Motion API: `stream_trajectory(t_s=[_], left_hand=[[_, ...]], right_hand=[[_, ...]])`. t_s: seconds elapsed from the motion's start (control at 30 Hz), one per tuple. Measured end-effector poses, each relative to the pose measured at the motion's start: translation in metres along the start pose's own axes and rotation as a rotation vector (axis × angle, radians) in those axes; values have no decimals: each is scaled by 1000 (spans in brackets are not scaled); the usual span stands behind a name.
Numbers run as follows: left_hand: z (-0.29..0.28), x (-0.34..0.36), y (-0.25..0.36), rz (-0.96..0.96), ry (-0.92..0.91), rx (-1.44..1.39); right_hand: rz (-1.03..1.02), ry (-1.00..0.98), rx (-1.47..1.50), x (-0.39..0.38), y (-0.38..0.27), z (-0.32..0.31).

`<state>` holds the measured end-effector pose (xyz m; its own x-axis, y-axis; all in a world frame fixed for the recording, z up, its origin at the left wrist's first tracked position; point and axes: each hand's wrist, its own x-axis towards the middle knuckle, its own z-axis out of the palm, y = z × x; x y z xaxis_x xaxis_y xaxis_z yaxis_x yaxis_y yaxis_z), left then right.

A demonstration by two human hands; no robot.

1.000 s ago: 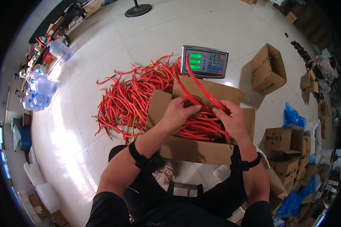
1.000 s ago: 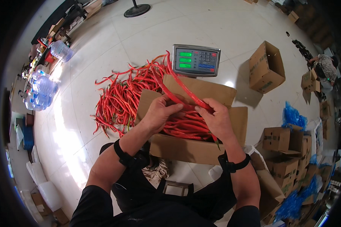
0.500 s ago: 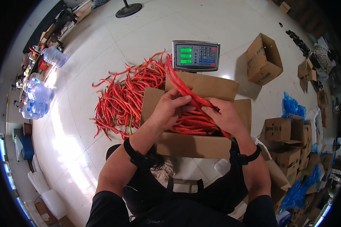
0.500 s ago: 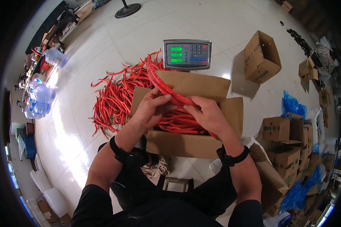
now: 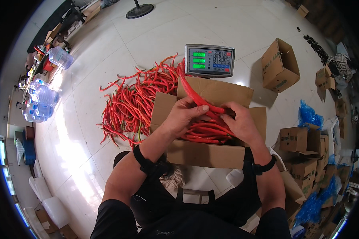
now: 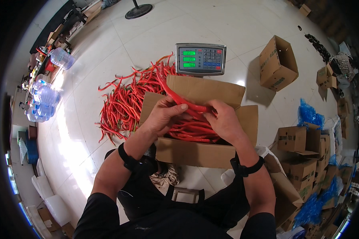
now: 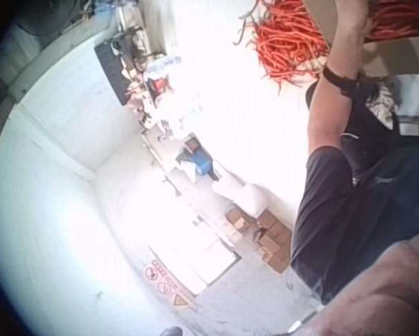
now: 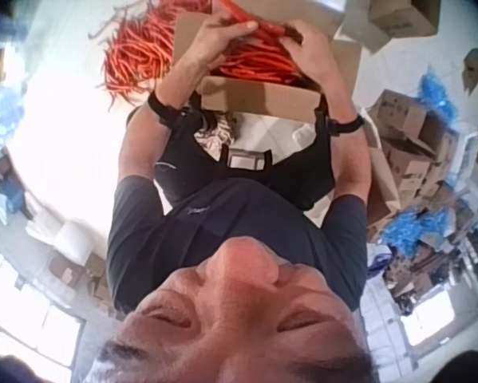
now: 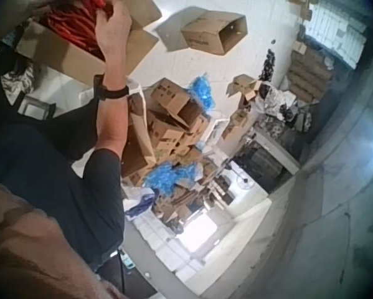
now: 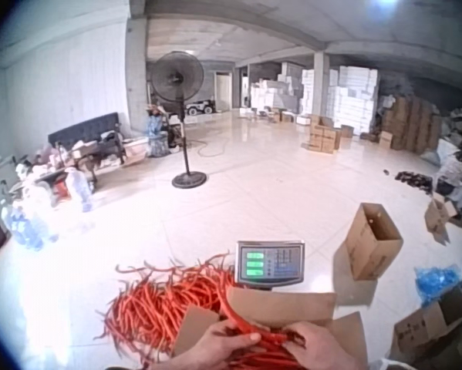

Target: The person sorts red chillies from a pile on the floor into a cardboard box on a digital scale, picking them up by hand and sometimes checking individual chillies.

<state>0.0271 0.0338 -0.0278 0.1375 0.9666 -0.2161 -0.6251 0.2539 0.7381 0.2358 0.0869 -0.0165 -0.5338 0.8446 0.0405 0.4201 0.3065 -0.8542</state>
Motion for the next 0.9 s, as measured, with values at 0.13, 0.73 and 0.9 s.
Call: stream_trajectory(t_s=[0.13, 0.73, 0.9], left_hand=[[-2, 2, 1, -26, 19, -92], [-10, 6, 1, 24, 99, -38], [-13, 7, 0, 40, 113, -54]], right_hand=[[-9, 51, -48, 1, 3, -1], [-116, -181, -16, 4, -8, -4], [-83, -195, 61, 2, -15, 0]])
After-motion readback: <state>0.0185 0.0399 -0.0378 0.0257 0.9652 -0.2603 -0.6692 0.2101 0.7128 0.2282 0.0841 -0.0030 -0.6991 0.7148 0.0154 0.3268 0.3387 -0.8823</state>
